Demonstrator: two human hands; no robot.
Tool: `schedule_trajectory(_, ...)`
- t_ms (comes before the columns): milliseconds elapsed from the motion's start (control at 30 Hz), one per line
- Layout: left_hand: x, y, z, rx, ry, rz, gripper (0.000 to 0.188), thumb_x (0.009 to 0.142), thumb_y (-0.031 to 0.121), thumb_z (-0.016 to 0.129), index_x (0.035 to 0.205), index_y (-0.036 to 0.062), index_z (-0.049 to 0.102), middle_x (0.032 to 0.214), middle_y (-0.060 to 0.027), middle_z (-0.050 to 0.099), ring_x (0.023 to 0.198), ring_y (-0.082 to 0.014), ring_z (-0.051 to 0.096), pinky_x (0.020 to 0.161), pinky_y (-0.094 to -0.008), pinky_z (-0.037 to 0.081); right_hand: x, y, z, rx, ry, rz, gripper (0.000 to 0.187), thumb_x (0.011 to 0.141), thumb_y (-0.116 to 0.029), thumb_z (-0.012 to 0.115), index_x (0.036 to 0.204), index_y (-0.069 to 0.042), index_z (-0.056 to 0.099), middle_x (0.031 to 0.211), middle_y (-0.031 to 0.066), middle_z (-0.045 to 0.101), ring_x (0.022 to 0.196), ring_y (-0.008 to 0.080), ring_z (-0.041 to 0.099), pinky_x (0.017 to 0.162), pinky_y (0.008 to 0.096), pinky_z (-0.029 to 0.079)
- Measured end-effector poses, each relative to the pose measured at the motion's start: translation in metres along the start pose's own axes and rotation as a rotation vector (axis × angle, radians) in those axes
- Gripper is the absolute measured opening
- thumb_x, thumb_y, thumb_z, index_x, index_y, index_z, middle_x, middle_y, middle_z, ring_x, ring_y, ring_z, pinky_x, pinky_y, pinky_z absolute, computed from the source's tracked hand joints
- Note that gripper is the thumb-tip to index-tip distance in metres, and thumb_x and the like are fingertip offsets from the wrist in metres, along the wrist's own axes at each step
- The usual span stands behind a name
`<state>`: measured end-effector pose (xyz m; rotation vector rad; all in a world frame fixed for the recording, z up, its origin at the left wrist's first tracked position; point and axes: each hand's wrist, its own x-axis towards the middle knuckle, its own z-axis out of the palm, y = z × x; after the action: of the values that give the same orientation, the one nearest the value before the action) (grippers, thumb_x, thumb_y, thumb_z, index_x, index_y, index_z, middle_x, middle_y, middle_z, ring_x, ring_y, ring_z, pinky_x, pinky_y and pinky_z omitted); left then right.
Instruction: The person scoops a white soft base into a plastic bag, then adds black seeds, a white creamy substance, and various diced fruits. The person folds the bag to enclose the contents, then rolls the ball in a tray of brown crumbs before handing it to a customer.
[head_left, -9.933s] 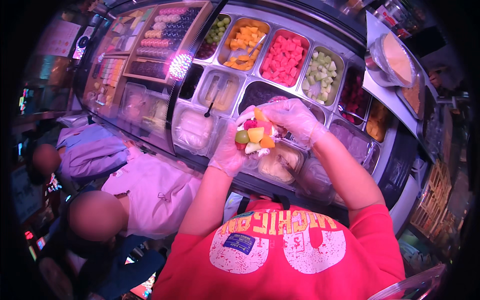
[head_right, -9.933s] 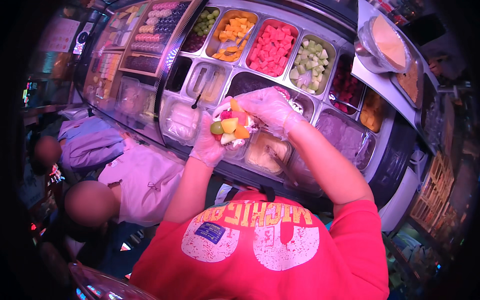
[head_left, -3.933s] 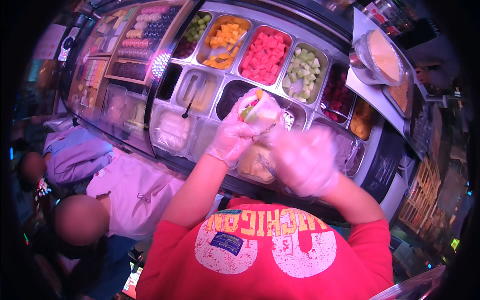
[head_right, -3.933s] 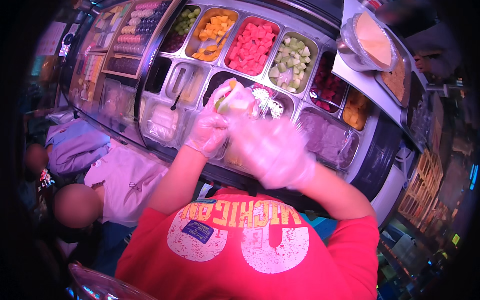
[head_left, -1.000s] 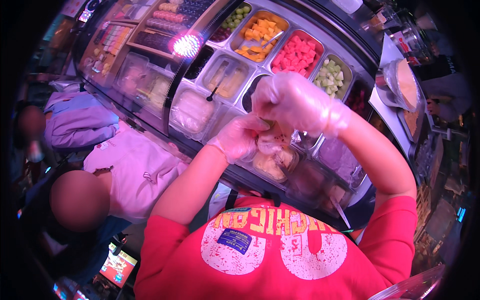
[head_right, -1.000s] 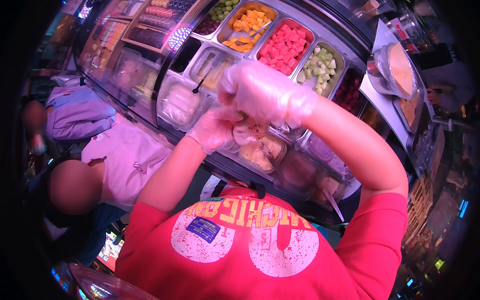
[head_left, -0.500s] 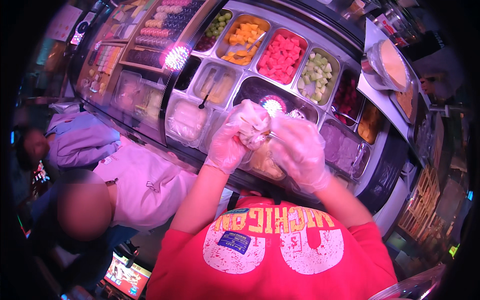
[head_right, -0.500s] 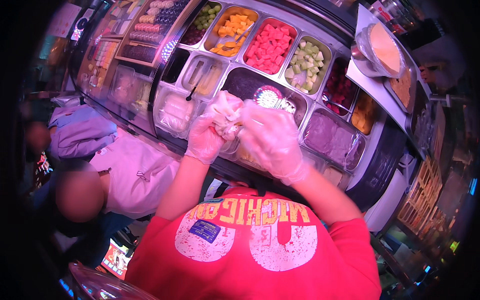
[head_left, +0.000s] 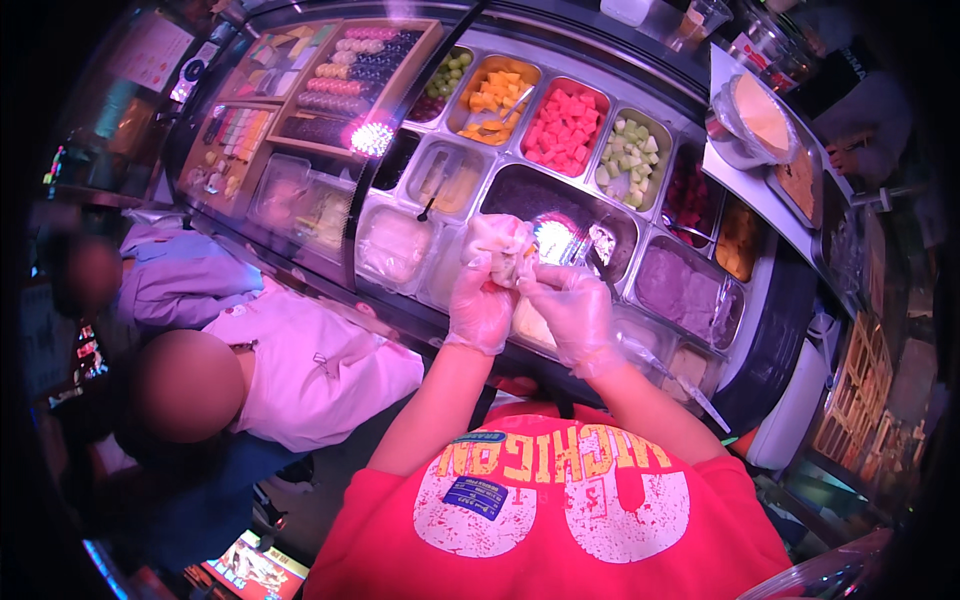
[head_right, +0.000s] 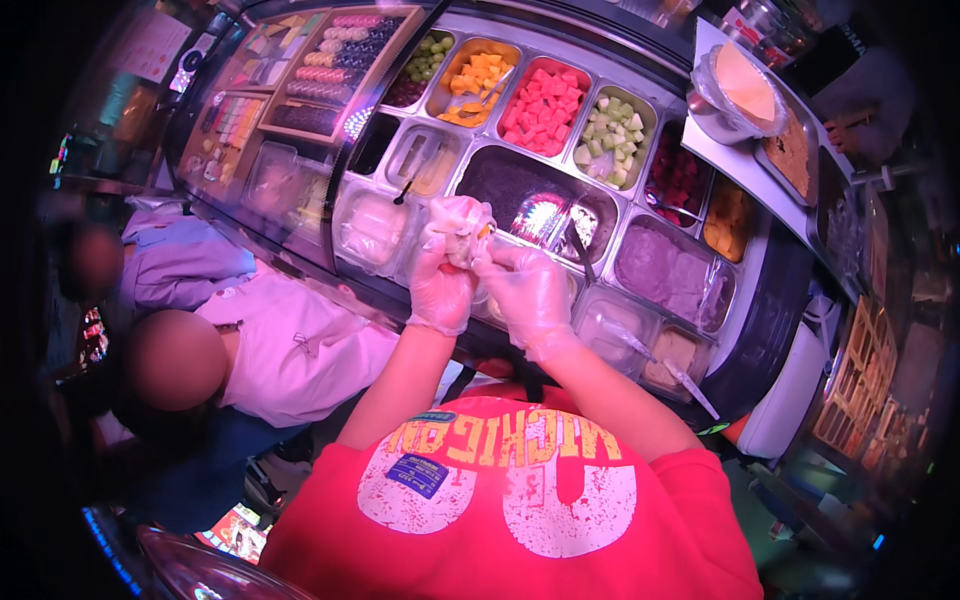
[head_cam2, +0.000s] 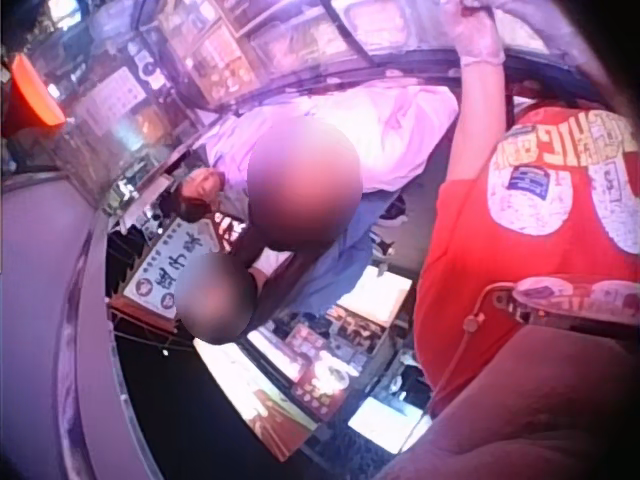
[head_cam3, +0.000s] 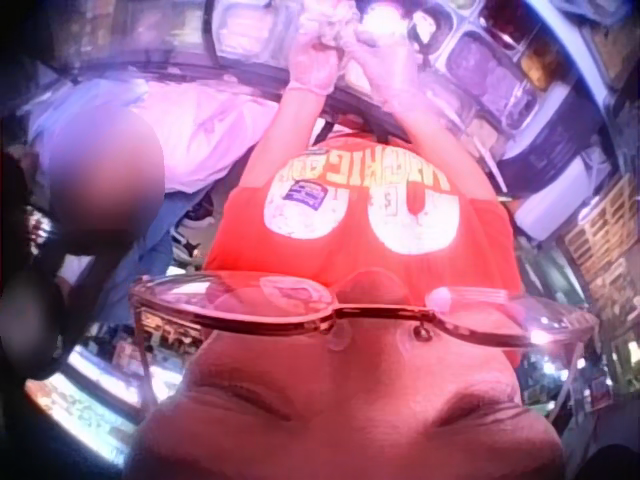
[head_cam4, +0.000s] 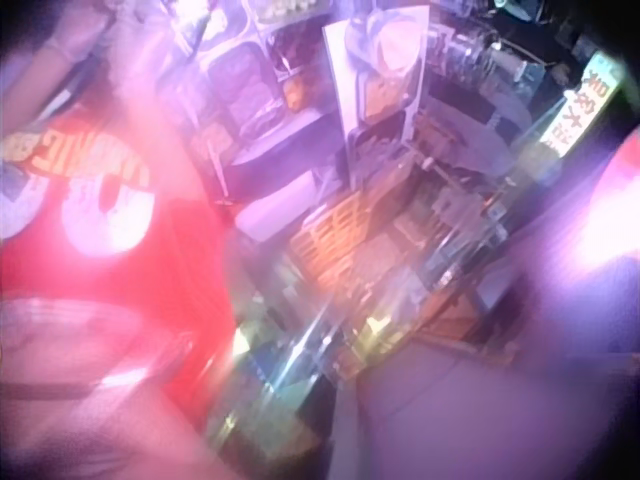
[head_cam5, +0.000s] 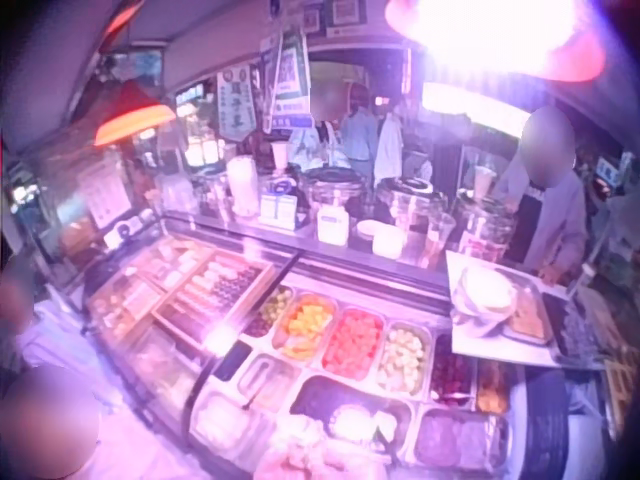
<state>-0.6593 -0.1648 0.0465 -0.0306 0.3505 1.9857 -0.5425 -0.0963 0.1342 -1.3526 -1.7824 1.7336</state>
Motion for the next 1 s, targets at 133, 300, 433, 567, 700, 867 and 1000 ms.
schedule_trajectory(133, -0.005, 0.007, -0.015, -0.080, -0.006, 0.061, 0.059, 0.095, 0.010, 0.069, 0.147, -0.0008, 0.043, 0.145, -0.0184, 0.051, 0.136, -0.0330, 0.050, 0.118, -0.0505, 0.040, 0.020, 0.050, 0.011, 0.271, -0.050, -0.010, 0.022, 0.089, -0.016, 0.081, 0.094, 0.003, 0.072, 0.093, 0.0109, 0.074, 0.082, 0.0139, 0.068, 0.076, 0.0270, 0.054)
schedule_trajectory(300, -0.023, 0.027, -0.015, -0.051, -0.006, 0.133, 0.056, 0.093, 0.010, 0.069, 0.143, 0.0019, 0.048, 0.140, -0.0147, 0.055, 0.132, -0.0309, 0.054, 0.115, -0.0504, 0.043, -0.001, 0.038, 0.021, 0.973, -0.227, 0.030, 0.011, 0.093, -0.012, 0.074, 0.095, -0.002, 0.069, 0.100, 0.0143, 0.074, 0.093, 0.0238, 0.071, 0.092, 0.0423, 0.055)
schedule_trajectory(433, -0.032, 0.033, -0.017, -0.054, 0.125, 0.146, 0.061, 0.085, 0.005, 0.071, 0.141, 0.0108, 0.050, 0.136, -0.0112, 0.057, 0.126, -0.0294, 0.058, 0.109, -0.0482, 0.049, -0.009, 0.039, 0.019, 1.115, -0.269, 0.131, 0.014, 0.094, -0.011, 0.072, 0.101, -0.002, 0.062, 0.105, 0.0133, 0.070, 0.098, 0.0274, 0.070, 0.091, 0.0449, 0.058)
schedule_trajectory(567, -0.045, 0.037, -0.010, 0.030, 0.101, 0.193, 0.073, 0.080, -0.002, 0.070, 0.145, 0.0192, 0.046, 0.138, -0.0104, 0.055, 0.127, -0.0307, 0.057, 0.107, -0.0498, 0.051, -0.026, 0.026, 0.012, 1.154, -0.327, 0.088, 0.012, 0.095, -0.009, 0.069, 0.100, -0.005, 0.060, 0.105, 0.0114, 0.067, 0.094, 0.0245, 0.069, 0.084, 0.0424, 0.059)
schedule_trajectory(700, -0.059, 0.041, -0.005, 0.089, 0.006, 0.189, 0.082, 0.076, -0.011, 0.072, 0.146, 0.0211, 0.044, 0.139, -0.0104, 0.054, 0.128, -0.0313, 0.057, 0.104, -0.0494, 0.054, -0.039, -0.028, 0.010, 1.132, -0.466, -0.002, 0.033, 0.098, -0.013, 0.066, 0.126, 0.002, 0.057, 0.107, 0.0117, 0.067, 0.093, 0.0215, 0.068, 0.084, 0.0368, 0.057)
schedule_trajectory(867, -0.076, 0.049, 0.019, 0.278, -0.029, 0.177, 0.084, 0.076, -0.017, 0.076, 0.146, 0.0173, 0.043, 0.142, -0.0101, 0.051, 0.129, -0.0289, 0.057, 0.103, -0.0461, 0.056, -0.029, -0.085, 0.017, 0.395, -0.509, -0.107, 0.046, 0.095, -0.008, 0.065, 0.139, 0.003, 0.056, 0.127, 0.0176, 0.065, 0.101, 0.0239, 0.071, 0.080, 0.0353, 0.057)
schedule_trajectory(1000, -0.082, 0.047, 0.010, 0.339, -0.037, 0.163, 0.082, 0.077, -0.016, 0.076, 0.146, 0.0138, 0.043, 0.142, -0.0106, 0.050, 0.129, -0.0286, 0.057, 0.104, -0.0473, 0.056, 0.004, -0.148, 0.056, -0.881, -0.535, -0.326, 0.041, 0.089, -0.003, 0.065, 0.130, 0.002, 0.063, 0.107, 0.0168, 0.070, 0.097, 0.0214, 0.071, 0.075, 0.0338, 0.057)
